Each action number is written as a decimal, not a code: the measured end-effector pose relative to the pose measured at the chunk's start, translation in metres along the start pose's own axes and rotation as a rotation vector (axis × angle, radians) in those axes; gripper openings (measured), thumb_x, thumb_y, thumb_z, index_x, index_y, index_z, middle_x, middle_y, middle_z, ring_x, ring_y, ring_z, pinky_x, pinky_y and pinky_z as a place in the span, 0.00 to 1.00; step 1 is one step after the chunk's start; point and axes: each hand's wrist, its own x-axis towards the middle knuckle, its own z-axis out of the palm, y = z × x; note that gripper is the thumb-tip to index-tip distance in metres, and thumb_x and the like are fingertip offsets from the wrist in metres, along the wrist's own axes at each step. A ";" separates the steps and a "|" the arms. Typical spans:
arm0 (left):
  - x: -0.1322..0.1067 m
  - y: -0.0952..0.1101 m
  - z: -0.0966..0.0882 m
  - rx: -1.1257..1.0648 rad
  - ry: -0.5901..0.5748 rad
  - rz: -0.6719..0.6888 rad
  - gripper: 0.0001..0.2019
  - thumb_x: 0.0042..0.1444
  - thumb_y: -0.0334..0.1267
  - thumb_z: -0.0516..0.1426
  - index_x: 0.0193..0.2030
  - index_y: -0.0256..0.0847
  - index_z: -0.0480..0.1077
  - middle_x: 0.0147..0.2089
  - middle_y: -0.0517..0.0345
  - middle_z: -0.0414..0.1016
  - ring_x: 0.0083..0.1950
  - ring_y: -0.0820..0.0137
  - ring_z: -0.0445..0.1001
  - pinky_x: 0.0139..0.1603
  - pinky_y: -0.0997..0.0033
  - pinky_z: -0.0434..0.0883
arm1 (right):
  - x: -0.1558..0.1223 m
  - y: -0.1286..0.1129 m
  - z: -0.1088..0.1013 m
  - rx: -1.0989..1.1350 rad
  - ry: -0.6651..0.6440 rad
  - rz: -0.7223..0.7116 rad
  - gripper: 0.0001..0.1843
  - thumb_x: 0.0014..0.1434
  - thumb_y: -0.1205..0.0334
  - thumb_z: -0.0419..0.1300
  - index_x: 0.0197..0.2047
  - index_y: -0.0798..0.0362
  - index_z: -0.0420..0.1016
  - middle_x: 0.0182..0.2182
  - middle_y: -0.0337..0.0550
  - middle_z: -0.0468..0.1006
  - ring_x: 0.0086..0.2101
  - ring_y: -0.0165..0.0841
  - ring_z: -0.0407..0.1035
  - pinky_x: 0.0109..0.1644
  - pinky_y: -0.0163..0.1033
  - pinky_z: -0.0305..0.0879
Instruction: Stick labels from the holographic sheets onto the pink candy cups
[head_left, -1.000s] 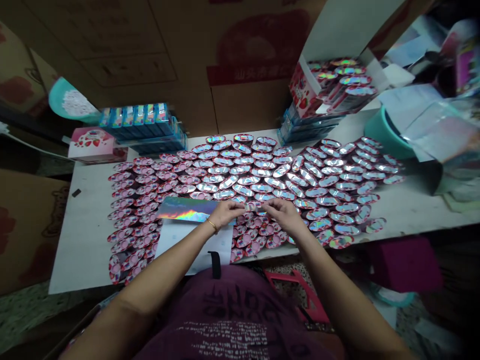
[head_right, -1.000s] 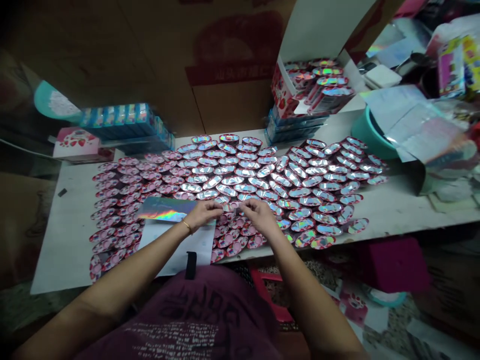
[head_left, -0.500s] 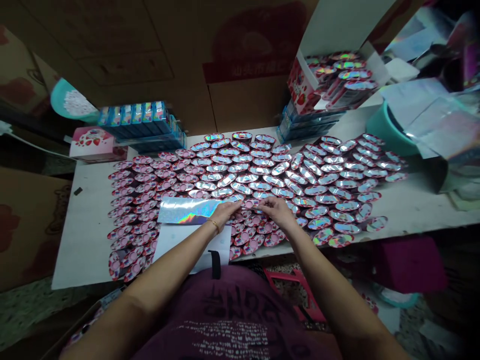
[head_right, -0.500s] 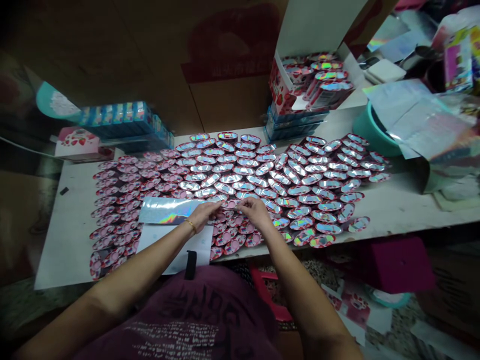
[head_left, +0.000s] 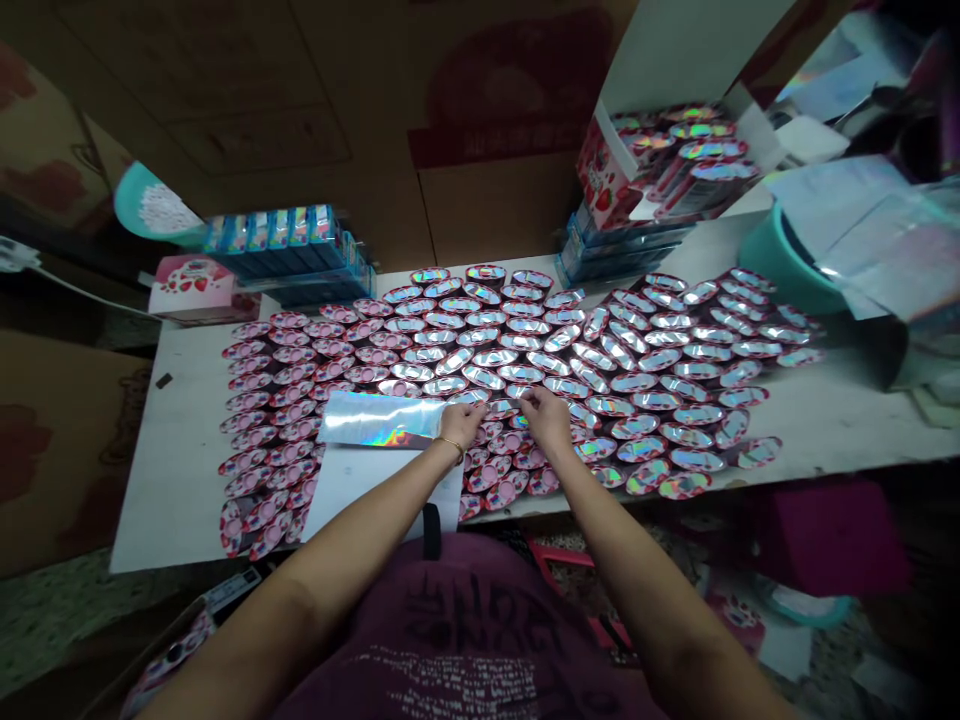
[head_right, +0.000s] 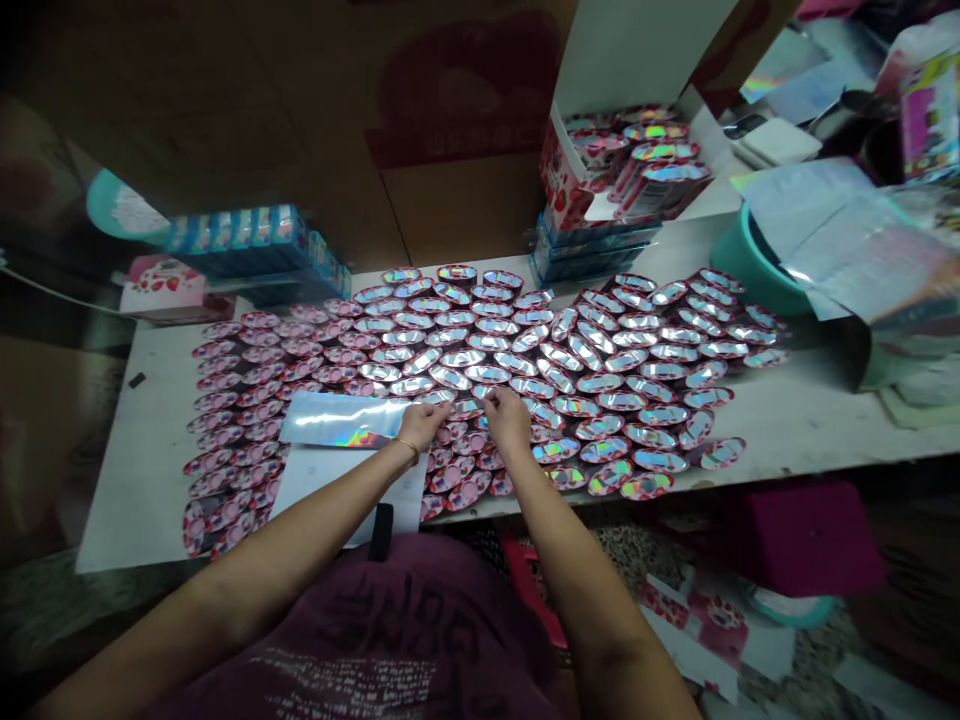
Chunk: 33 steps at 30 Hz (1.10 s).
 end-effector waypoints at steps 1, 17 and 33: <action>0.000 -0.001 0.000 0.081 0.024 0.031 0.17 0.49 0.49 0.52 0.20 0.36 0.67 0.14 0.62 0.64 0.19 0.75 0.64 0.22 0.77 0.55 | 0.000 0.000 0.000 -0.005 -0.004 -0.008 0.07 0.49 0.61 0.54 0.26 0.52 0.72 0.22 0.38 0.73 0.25 0.30 0.64 0.29 0.33 0.56; 0.002 -0.005 -0.009 -0.120 -0.038 0.019 0.20 0.54 0.47 0.44 0.32 0.35 0.71 0.23 0.57 0.71 0.20 0.75 0.66 0.23 0.77 0.61 | -0.004 -0.027 -0.030 0.478 -0.288 0.065 0.08 0.44 0.59 0.58 0.24 0.55 0.68 0.18 0.34 0.67 0.20 0.26 0.59 0.25 0.32 0.54; 0.008 -0.001 -0.002 0.353 0.109 0.058 0.16 0.46 0.48 0.52 0.25 0.37 0.74 0.23 0.56 0.72 0.26 0.71 0.67 0.24 0.74 0.56 | 0.005 0.004 0.000 0.027 -0.092 -0.054 0.07 0.50 0.61 0.54 0.27 0.53 0.71 0.22 0.38 0.72 0.24 0.30 0.64 0.30 0.34 0.56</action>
